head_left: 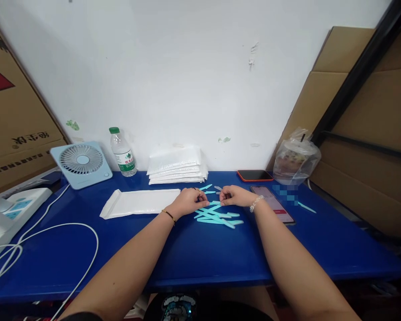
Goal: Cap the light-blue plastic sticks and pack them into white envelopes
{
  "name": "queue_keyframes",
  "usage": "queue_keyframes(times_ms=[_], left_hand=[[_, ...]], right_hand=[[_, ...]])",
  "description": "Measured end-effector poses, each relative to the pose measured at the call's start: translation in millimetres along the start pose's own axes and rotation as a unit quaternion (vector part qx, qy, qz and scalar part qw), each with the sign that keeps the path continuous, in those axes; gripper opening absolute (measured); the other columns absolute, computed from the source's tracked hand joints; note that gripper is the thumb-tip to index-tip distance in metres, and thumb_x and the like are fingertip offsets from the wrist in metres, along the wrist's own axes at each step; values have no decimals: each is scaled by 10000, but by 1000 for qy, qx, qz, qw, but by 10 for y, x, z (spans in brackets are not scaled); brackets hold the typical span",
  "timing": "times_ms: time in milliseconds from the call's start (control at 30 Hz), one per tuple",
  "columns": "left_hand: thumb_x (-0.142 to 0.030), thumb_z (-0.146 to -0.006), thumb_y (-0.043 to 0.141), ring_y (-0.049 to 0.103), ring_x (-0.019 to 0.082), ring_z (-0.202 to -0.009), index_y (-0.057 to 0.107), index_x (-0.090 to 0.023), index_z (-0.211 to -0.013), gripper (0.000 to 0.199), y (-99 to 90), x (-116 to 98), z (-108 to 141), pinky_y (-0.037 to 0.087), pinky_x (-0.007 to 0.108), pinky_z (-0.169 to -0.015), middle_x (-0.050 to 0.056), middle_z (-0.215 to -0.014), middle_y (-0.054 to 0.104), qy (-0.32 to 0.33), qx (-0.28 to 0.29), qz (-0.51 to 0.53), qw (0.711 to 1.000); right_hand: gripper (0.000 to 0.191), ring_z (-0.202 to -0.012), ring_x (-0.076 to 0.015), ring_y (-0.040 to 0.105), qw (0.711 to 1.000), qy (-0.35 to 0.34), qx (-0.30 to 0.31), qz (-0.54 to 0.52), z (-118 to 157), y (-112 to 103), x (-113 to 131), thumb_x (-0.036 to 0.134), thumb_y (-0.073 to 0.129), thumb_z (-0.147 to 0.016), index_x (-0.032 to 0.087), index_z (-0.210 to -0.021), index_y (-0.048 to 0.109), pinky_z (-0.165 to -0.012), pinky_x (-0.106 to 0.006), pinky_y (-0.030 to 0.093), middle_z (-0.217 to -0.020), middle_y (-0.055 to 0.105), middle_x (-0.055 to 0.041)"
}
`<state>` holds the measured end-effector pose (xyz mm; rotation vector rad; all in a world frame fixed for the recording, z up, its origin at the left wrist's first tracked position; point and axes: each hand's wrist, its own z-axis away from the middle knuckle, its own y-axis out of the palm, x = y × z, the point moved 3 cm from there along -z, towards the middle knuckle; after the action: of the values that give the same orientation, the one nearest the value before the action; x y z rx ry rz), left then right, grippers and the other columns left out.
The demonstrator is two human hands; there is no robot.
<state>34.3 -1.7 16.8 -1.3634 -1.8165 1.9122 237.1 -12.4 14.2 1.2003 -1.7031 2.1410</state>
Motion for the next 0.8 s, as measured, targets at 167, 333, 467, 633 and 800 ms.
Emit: queue_keyframes(times_ms=[167,333,467,633,800], left_hand=[[-372,-780,526,573,158,-709,669,-208,-763,218,-2,-3,-20,388,231,-640,14,-743,658,-24,-6,-31,999],[-371,-792,506,578,164,-723,660,-198,-801,232,-111,212,-32,392,245,-651,24,-782,658,-84,-68,-67,992],[-362,-776,546,582,185,-814,653,-210,-923,237,-136,234,-24,394,264,-712,31,-880,654,-86,-88,-95,988],[-442,-760,560,582,185,-835,651,-201,-918,302,-84,20,4,407,252,-716,39,-916,638,-46,-71,-57,995],[-428,-746,567,571,147,-686,660,-210,-786,240,63,-74,-3,379,221,-587,6,-751,652,-26,21,-10,999]], right_hand=[[147,-645,-131,531,999,-7,-53,0,-19,-37,-12,310,641,-696,166,-720,646,-593,-235,403,-731,618,-14],[162,-625,-130,502,985,45,-158,43,-35,-145,-263,322,663,-683,163,-706,641,-571,-241,382,-716,592,-18],[236,-681,-136,509,982,25,-178,66,-31,-146,-217,361,704,-653,174,-790,657,-619,-248,397,-802,584,-28],[272,-678,-131,511,998,-33,-41,25,-23,15,67,409,713,-644,201,-816,680,-608,-237,404,-791,565,-12],[164,-622,-117,502,1000,-27,-12,7,-43,83,134,328,679,-678,181,-745,651,-559,-226,394,-747,565,-8]])
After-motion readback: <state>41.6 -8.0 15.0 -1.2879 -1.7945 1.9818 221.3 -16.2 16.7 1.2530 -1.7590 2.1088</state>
